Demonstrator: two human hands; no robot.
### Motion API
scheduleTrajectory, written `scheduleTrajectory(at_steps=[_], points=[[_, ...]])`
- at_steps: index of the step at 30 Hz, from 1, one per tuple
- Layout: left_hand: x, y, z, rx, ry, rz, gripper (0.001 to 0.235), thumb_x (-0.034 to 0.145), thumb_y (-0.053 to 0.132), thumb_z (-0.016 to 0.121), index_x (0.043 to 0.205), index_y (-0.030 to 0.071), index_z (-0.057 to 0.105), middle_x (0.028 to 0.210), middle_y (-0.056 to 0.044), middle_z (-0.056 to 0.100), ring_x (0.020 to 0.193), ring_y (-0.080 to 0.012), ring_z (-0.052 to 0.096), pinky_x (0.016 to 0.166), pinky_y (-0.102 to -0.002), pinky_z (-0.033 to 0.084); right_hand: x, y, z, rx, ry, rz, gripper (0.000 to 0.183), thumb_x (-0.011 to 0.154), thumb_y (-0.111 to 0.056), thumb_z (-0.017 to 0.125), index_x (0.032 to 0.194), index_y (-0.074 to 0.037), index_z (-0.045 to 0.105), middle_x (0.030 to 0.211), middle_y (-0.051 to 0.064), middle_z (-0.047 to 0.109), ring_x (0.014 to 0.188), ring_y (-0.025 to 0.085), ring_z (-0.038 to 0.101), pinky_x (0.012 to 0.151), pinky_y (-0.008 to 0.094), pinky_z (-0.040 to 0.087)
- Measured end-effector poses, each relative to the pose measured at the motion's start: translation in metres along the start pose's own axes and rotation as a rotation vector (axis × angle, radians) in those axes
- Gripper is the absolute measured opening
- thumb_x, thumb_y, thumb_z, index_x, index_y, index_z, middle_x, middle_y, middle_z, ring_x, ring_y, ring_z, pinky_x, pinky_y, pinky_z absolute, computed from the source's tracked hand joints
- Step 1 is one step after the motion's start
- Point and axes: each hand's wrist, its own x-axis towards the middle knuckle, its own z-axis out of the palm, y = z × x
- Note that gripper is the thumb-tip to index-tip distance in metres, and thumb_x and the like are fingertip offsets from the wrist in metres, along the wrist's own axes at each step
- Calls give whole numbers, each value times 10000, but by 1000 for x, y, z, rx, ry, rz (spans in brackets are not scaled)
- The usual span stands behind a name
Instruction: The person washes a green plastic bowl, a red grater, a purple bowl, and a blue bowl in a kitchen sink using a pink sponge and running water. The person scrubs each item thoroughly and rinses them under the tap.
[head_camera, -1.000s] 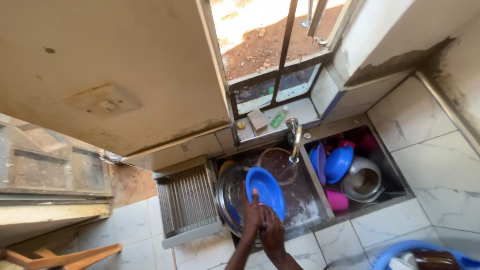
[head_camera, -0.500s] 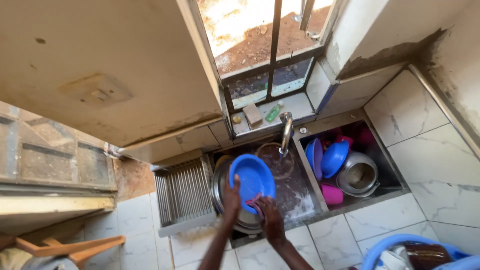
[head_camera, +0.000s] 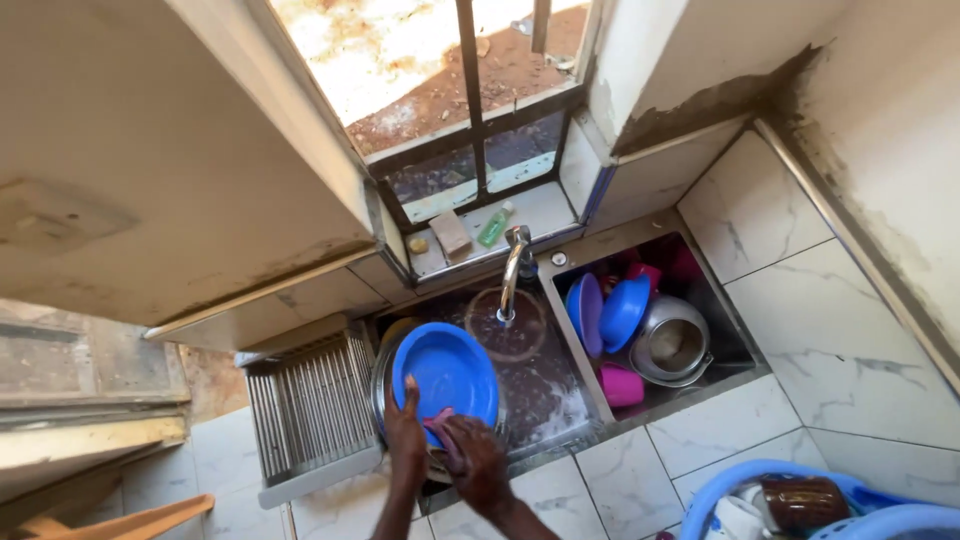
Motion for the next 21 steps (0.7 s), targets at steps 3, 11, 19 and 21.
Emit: scheduleTrajectory(at_steps=[3, 11, 19, 21], points=[[33, 0, -23, 7, -153, 108, 607, 973, 458, 639, 1437, 69, 676, 1309, -221, 768, 1116, -388, 771, 943, -520, 654, 2, 38, -22, 383, -305, 112, 402, 997, -368, 706, 1298, -102, 716, 1280, 130, 701, 1297, 397, 610, 1176, 592, 358], [34, 17, -10, 44, -318, 43, 727, 884, 562, 660, 1488, 158, 672, 1428, -167, 736, 1249, -413, 730, 1001, -565, 613, -44, 69, -21, 114, -354, 206, 658, 982, -172, 750, 1594, -105, 519, 1639, 142, 537, 1551, 358, 459, 1262, 544, 372], [61, -25, -10, -103, -398, -3, 748, 890, 501, 705, 1557, 174, 616, 1471, -165, 719, 1309, -392, 709, 1064, -551, 594, 18, 43, -34, 714, -280, 1287, 344, 983, -51, 663, 1277, -127, 824, 1136, 66, 901, 573, 76, 517, 481, 226, 449], [61, -26, -13, -170, -485, -93, 808, 873, 522, 692, 1601, 195, 560, 1475, -185, 702, 1284, -394, 716, 995, -558, 637, 6, 77, -8, 1203, 29, 1390, 521, 904, 8, 656, 1422, -44, 667, 1148, 170, 792, 1029, 278, 763, 846, 378, 614]])
